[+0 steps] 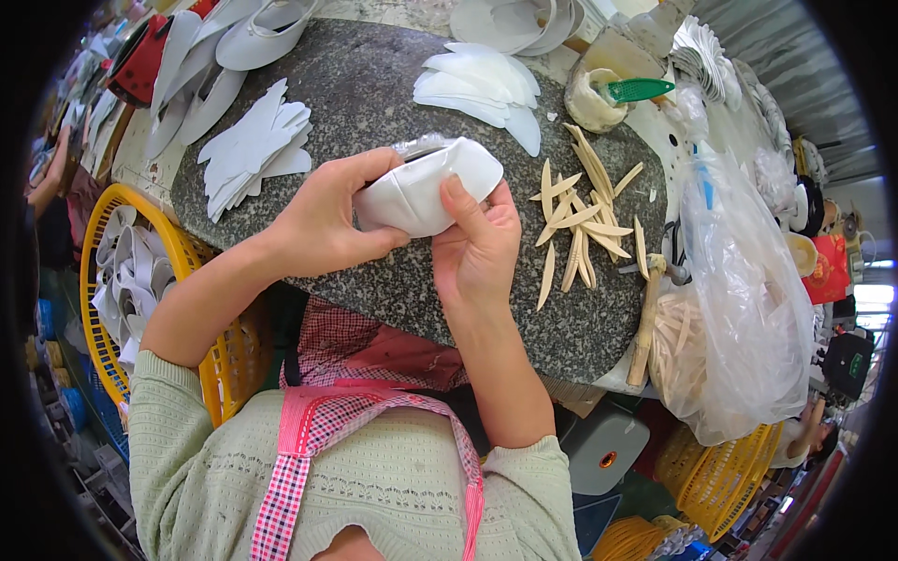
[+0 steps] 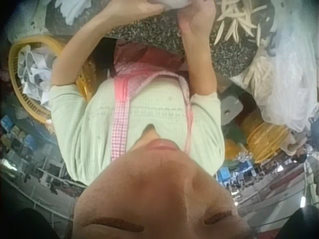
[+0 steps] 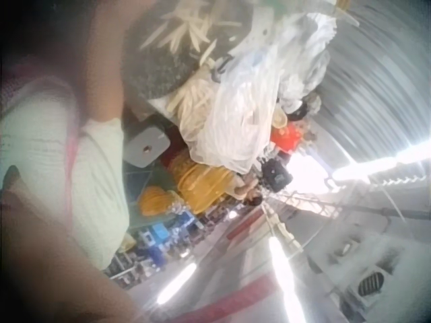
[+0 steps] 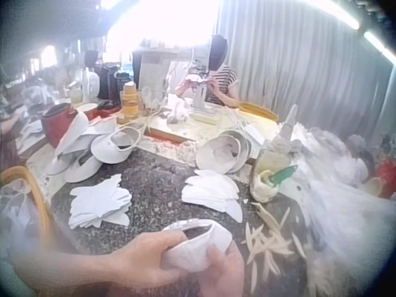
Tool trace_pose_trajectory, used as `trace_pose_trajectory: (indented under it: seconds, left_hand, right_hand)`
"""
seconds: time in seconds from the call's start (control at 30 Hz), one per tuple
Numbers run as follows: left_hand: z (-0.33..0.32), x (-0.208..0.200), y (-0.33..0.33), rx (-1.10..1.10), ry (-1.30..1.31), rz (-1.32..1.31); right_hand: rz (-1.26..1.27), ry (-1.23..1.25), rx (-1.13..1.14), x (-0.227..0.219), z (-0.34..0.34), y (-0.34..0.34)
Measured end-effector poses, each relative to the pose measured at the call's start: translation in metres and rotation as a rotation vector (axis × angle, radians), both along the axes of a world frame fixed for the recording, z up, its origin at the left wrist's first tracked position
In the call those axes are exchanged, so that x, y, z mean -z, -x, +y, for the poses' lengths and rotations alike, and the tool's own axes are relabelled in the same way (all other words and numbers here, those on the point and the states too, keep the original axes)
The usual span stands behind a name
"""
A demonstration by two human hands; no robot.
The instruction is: The person assembles shoe uppers by folding, fitting, and pressing shoe lining and upper pieces together by hand, shaping the assembled shoe components on the workbench.
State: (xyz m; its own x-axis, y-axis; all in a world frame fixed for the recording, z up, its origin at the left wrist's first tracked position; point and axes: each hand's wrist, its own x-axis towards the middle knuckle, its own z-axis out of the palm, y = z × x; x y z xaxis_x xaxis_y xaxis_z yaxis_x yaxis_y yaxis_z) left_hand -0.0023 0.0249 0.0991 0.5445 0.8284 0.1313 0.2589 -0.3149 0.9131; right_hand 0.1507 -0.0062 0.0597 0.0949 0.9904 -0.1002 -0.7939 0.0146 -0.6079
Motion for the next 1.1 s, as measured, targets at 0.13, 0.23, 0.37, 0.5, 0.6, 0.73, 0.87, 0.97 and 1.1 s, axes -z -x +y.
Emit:
trace_pose_trajectory:
  seconds: [0.13,0.23,0.37,0.5,0.6,0.73,0.87,0.97,1.1]
  left_hand:
    - [0.008,-0.010,0.010,0.062,0.031,-0.022]
    - [0.007,-0.008,0.012,0.059,0.234,-0.031]
    - [0.006,-0.001,0.012,0.109,0.275,-0.164]
    - [0.003,0.002,0.018,0.089,0.383,-0.234]
    - [-0.003,0.000,0.017,0.088,0.571,-0.413]
    - [-0.008,0.003,0.007,0.137,0.859,-0.748]
    - [-0.008,0.007,0.001,0.068,0.867,-0.789]
    - [-0.005,0.006,0.004,0.022,0.819,-0.736]
    - [-0.008,-0.003,0.003,0.003,0.601,-0.452]
  right_hand:
    - [0.070,0.029,-0.046,-0.007,0.000,-0.003]
    - [-0.017,-0.101,-0.037,-0.007,-0.007,0.010]
    - [-0.235,-0.154,-0.046,-0.012,-0.006,0.004]
    - [-0.245,-0.146,-0.054,-0.006,-0.008,0.003]
    - [-0.228,-0.209,-0.058,-0.005,-0.010,0.002]
    - [-0.106,-0.259,-0.043,-0.005,-0.011,-0.004]
    - [-0.063,-0.246,-0.095,0.000,-0.011,-0.009]
    - [-0.067,-0.238,-0.128,0.006,-0.015,-0.014]
    - [0.037,-0.282,-0.180,0.004,-0.014,-0.018]
